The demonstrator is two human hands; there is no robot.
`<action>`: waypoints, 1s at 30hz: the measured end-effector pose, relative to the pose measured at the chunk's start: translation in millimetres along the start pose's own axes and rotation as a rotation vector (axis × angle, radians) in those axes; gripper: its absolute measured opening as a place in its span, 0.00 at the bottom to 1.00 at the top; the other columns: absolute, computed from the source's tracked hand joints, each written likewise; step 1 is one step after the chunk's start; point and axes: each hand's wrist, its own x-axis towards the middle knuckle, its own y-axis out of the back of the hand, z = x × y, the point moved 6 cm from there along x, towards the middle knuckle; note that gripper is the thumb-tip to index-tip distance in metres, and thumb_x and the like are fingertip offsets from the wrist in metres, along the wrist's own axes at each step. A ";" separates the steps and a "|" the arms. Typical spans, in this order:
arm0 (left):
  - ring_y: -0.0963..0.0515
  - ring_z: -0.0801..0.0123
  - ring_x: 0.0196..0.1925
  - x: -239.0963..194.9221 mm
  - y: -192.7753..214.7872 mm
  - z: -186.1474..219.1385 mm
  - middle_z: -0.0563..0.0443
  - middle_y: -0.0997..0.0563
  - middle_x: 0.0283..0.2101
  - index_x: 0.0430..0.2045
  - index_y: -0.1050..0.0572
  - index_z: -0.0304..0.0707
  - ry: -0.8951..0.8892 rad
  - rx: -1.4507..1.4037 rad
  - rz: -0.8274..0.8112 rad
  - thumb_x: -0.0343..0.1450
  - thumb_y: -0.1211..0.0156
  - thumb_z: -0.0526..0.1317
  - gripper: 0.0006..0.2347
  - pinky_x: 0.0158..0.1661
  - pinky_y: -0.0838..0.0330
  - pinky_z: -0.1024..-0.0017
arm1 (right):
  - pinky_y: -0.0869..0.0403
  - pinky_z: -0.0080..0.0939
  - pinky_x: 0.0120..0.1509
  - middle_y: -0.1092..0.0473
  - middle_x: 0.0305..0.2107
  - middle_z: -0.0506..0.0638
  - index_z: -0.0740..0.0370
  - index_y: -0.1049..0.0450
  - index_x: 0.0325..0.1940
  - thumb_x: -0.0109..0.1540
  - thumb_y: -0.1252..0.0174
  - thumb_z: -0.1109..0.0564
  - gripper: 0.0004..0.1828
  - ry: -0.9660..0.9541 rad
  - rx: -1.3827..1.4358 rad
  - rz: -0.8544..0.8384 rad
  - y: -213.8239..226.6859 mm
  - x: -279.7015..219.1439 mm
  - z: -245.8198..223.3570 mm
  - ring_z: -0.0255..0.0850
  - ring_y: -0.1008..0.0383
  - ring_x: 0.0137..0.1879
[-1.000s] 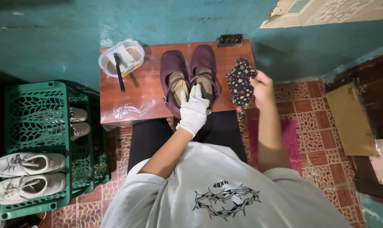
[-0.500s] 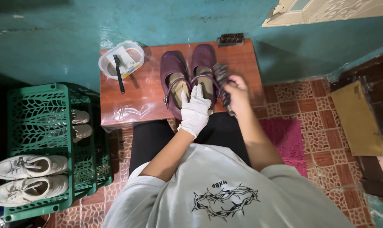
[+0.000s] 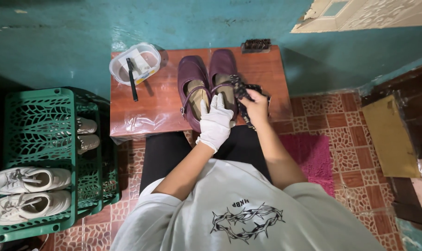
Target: The person cleans a pair of purple shoes using a patterned cloth. They wipe the soles, sides, and uppers of both shoes while holding them on a wooden table. The person then places the shoes side-by-side on the table.
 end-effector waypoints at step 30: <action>0.53 0.51 0.79 27.9 -36.6 -6.5 0.44 0.44 0.76 0.50 0.23 0.56 -0.014 -0.009 0.047 0.71 0.37 0.49 0.14 0.70 0.62 0.37 | 0.29 0.60 0.65 0.26 0.56 0.58 0.54 0.19 0.55 0.55 0.30 0.65 0.24 0.660 -0.277 -0.423 -37.4 40.2 -146.5 0.62 0.28 0.63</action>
